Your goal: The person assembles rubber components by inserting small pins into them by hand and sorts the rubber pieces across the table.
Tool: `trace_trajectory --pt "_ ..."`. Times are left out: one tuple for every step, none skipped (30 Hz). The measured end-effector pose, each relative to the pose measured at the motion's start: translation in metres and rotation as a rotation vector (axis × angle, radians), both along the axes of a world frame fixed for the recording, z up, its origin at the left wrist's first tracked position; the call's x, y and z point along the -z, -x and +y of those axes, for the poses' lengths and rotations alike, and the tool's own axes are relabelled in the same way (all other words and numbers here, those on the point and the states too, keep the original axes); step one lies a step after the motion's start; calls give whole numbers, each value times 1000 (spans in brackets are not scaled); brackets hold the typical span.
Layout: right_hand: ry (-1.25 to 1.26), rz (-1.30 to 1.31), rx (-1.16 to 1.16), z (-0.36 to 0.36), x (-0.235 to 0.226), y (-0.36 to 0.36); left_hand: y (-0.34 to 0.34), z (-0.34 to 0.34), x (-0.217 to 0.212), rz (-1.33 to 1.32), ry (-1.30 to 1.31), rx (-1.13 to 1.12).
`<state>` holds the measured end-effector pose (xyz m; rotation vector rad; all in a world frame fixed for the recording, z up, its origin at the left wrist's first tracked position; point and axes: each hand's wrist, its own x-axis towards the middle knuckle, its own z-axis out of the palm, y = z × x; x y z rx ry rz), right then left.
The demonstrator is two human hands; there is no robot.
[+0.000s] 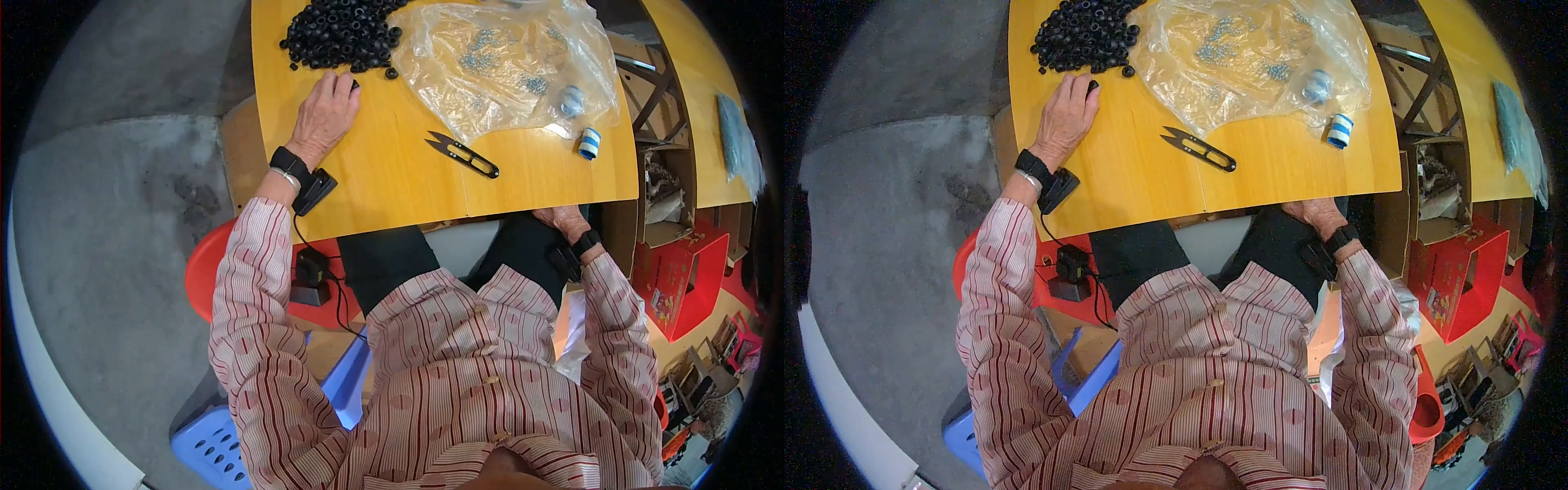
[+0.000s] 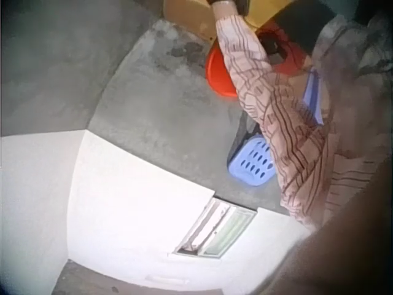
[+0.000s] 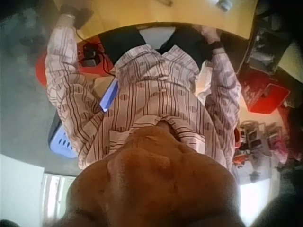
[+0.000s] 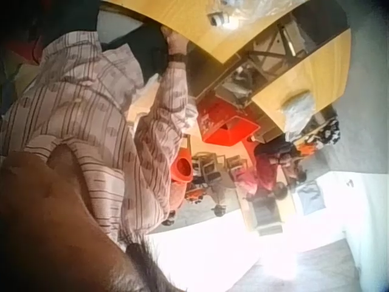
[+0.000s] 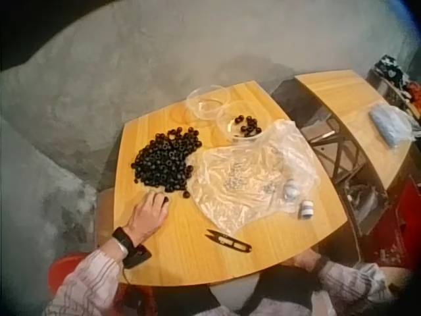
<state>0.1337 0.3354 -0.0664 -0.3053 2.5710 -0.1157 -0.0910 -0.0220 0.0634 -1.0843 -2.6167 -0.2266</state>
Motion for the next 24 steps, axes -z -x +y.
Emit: trace_trajectory --pt "250 184 112 11 31 -9 1 5 3 63 44 17" --pt "510 369 213 10 37 -8 -1 5 3 64 46 18" --pt "512 371 215 11 40 -10 -3 5 3 78 119 -7" --pt "385 461 93 13 43 -12 -5 5 3 92 193 -31" --pt "257 549 -30 11 38 -10 -6 5 2 94 195 -31" --pt "259 552 -28 10 35 -9 -7 6 2 35 244 -68" --pt "245 491 -17 10 33 -8 -8 6 1 -23 292 -105" --pt "231 432 -5 8 28 -6 -7 6 1 -19 295 -102" --pt "234 436 -1 6 24 -5 -6 5 1 45 251 -47" --pt "267 490 6 3 20 -3 -5 4 2 108 207 8" --pt "298 543 15 1 15 -2 1 1 5 111 208 14" --pt "302 545 18 -1 12 -1 9 -5 6 127 52 13" --pt "232 530 -19 -3 10 2 14 -11 9 141 -103 10" --pt "154 507 -46 0 11 0 14 -5 2 134 -104 22" --pt "155 503 -36 2 14 -2 11 2 -15 -281 -352 -251" --pt "216 555 -11 4 17 -4 11 7 -28 -701 -588 -528" --pt "286 613 6 2 18 -4 15 -2 -41 -968 -815 -568" --pt "292 613 10 1 17 -3 19 -10 -49 -966 -808 -570" --pt "300 604 27 1 15 -3 21 -19 -56 -1223 -1055 -513" --pt "307 593 43 0 14 -3 21 -26 -60 -1479 -1304 -439" --pt "310 590 46 2 19 -5 15 -31 -61 -1552 -1451 -355" --pt "323 573 37 5 28 -7 12 -38 -59 -1554 -1447 -358" --pt "339 555 24 4 30 -6 7 -46 -58 -1670 -1589 -254" --pt "342 553 22 4 31 -5 3 -53 -54 -1781 -1731 -139"
